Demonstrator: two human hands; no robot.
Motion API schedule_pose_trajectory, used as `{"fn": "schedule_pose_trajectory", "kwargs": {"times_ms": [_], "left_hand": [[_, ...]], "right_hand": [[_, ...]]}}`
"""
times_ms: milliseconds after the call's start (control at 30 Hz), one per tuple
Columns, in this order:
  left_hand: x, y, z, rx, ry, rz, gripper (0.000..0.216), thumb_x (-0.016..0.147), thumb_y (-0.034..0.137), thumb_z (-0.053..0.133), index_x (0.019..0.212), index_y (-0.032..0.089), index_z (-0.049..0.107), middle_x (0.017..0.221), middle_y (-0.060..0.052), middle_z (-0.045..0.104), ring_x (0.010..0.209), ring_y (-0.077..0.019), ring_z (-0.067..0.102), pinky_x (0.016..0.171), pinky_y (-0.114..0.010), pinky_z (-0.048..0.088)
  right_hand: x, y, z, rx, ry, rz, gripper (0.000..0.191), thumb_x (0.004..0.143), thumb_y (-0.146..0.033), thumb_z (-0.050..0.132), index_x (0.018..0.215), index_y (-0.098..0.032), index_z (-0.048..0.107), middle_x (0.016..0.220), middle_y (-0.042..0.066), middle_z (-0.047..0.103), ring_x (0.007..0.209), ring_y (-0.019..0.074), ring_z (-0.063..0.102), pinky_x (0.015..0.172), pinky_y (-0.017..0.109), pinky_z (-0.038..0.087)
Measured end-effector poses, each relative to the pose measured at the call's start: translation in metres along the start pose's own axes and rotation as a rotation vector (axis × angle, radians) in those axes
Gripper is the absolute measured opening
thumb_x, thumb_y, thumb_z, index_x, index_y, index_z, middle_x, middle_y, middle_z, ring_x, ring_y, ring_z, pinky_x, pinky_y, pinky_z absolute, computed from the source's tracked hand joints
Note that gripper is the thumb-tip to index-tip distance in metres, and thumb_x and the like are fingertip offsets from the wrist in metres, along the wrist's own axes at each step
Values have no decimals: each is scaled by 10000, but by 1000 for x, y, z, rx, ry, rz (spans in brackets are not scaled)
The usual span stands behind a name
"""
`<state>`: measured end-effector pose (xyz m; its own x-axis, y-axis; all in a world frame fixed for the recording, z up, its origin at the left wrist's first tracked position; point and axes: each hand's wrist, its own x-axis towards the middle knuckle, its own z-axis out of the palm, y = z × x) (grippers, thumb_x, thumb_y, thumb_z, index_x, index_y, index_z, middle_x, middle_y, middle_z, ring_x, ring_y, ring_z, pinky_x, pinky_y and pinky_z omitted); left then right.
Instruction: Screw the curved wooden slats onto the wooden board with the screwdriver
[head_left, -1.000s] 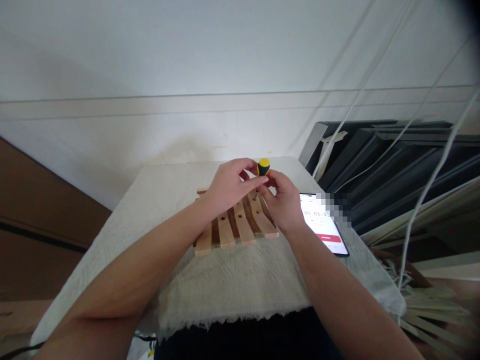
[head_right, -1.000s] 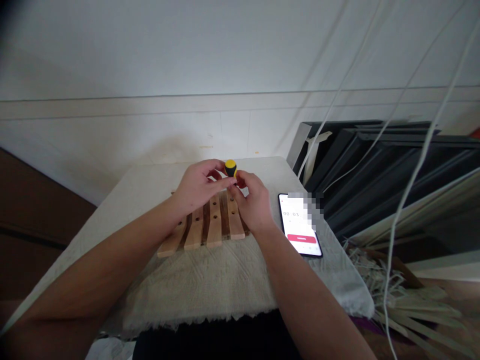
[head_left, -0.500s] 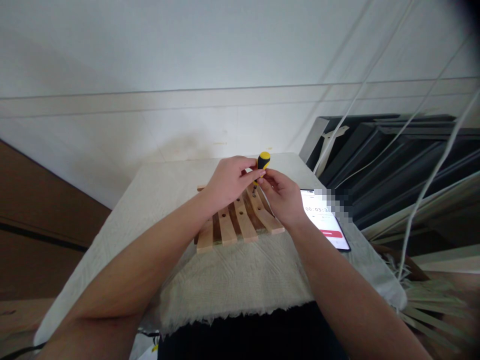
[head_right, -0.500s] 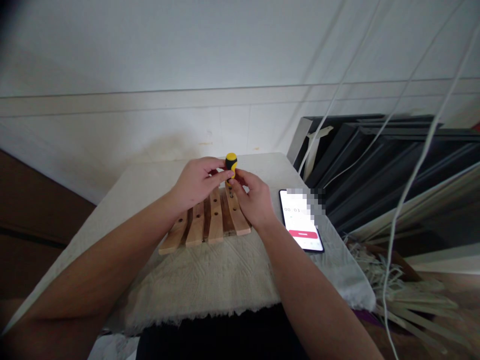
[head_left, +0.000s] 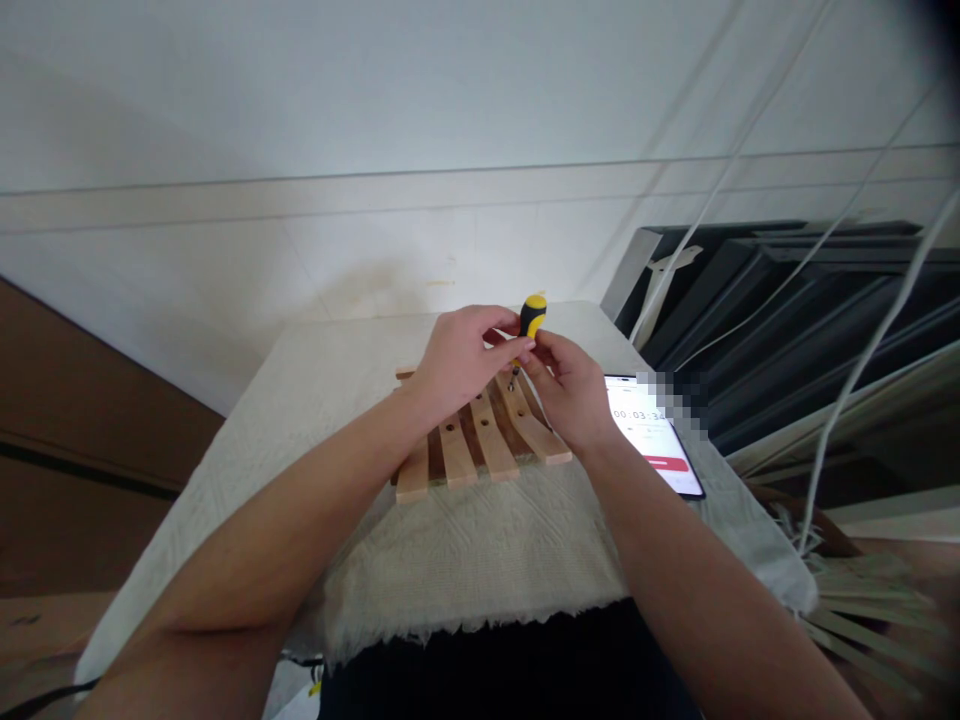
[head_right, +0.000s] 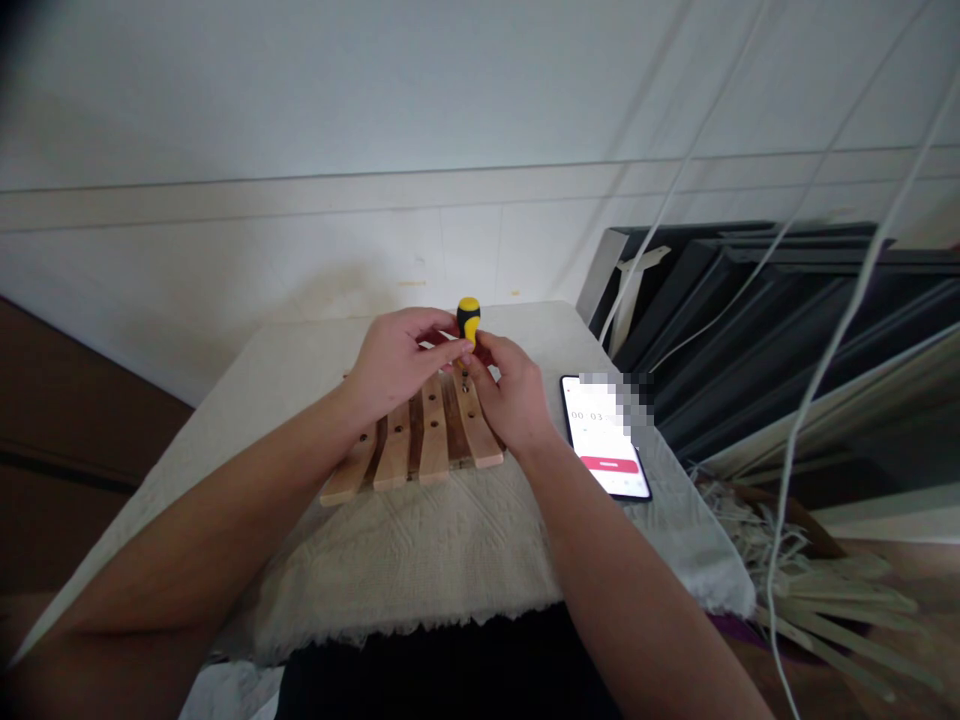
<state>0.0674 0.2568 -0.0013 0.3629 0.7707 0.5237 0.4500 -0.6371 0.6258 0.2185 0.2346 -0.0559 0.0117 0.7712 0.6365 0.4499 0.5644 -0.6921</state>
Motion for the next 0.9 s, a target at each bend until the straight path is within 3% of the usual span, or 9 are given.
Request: {"fn": "schedule_pose_trajectory", "kwargs": {"times_ms": [267, 467, 600, 900], "left_hand": [[2, 6, -8, 49, -101, 42, 123, 840, 216, 593, 828, 154, 698, 775, -19, 699, 707, -122, 627, 687, -250, 496], [1, 3, -5, -14, -36, -16, 140, 813, 246, 627, 893, 148, 686, 901, -48, 712, 764, -129, 650, 720, -262, 515], [2, 0, -4, -12, -27, -50, 219, 774, 350, 683, 827, 138, 664, 788, -41, 697, 698, -125, 627, 653, -253, 505], [1, -1, -3, 58, -75, 34, 247, 870, 331, 565, 742, 155, 681, 711, -18, 638, 658, -113, 601, 641, -243, 514]], "right_hand": [[0, 3, 1, 106, -16, 23, 281, 853, -308, 586, 1091, -166, 630, 1003, 103, 694, 885, 205, 645, 839, 426, 516], [-1, 2, 0, 62, -25, 27, 274, 841, -289, 589, 1100, -206, 624, 1001, 71, 691, 821, 181, 634, 800, 415, 522], [-1, 0, 1, -15, -7, -28, 178, 825, -277, 623, 985, -202, 641, 891, 46, 651, 763, 162, 589, 738, 370, 509], [0, 0, -1, 29, -16, 29, 237, 887, -398, 547, 987, -213, 659, 947, 64, 698, 822, 185, 629, 761, 381, 509]]}}
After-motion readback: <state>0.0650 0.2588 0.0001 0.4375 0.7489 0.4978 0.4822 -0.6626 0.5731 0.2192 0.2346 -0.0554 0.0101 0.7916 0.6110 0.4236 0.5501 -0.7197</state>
